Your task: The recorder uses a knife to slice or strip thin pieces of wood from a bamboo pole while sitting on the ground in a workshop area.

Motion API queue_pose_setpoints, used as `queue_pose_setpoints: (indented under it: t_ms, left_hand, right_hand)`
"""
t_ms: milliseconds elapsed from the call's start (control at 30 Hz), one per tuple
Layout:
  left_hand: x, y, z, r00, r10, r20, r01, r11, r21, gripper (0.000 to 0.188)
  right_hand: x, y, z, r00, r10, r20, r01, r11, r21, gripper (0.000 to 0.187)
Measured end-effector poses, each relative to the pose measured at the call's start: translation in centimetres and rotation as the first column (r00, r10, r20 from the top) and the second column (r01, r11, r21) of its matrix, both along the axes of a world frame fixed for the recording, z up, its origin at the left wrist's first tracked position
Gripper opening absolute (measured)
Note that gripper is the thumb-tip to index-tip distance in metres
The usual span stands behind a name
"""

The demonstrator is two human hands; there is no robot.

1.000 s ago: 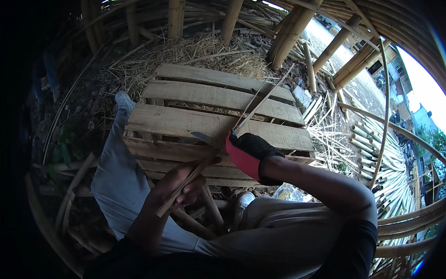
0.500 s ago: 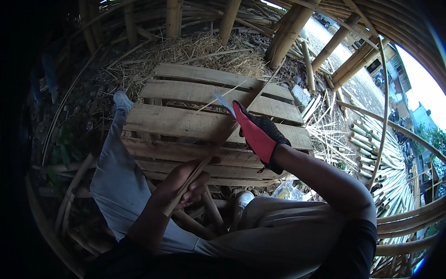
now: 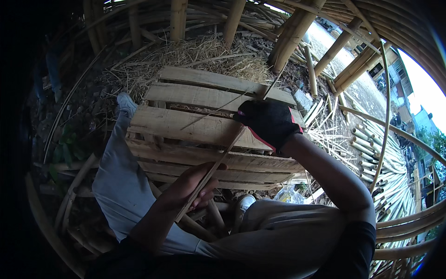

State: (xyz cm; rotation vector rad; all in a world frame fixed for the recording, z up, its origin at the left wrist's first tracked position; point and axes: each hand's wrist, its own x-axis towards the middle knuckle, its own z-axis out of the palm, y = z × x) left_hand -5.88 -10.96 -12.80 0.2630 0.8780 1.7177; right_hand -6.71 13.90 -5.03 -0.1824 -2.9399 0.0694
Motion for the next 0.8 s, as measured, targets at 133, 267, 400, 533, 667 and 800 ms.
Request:
queue_pose_setpoints:
  t_ms: [133,267,400,533,667,800]
  left_hand:
    - [-0.1,0.1,0.2,0.999,-0.009,0.043,0.01,1.0,-0.022,0.037]
    - [-0.3,0.0,-0.1,1.0,0.0,0.019,0.001,1.0,-0.016,0.037]
    - [-0.4,0.2,0.1,1.0,-0.013,-0.006,0.013,1.0,-0.017,0.036]
    - [-0.5,-0.2,-0.1,1.0,-0.016,0.018,0.016,1.0,-0.009,0.035]
    - [-0.5,-0.3,0.0,0.996,-0.048,-0.08,0.044,0.998,-0.053,0.046]
    - [-0.9,0.0,-0.6,0.995,-0.031,0.097,0.027,0.998,0.048,0.032]
  right_hand:
    - [-1.0,1.3,0.6,0.923,0.383,0.035,-0.374,0.874,0.309,0.018]
    - [-1.6,0.3,0.8,0.966,0.227,0.122,-0.257,0.873,0.415,0.023]
    - [-1.5,1.1,0.2,0.945,0.323,0.06,-0.31,0.815,0.49,0.022]
    - [-1.5,0.1,0.8,0.955,-0.091,-0.281,0.177,0.938,0.297,0.028]
    - [-1.2,0.5,1.8,0.976,-0.155,-0.153,0.186,0.957,0.221,0.036]
    - [0.0,1.3,0.8,0.983,-0.181,0.01,0.181,0.984,0.005,0.035]
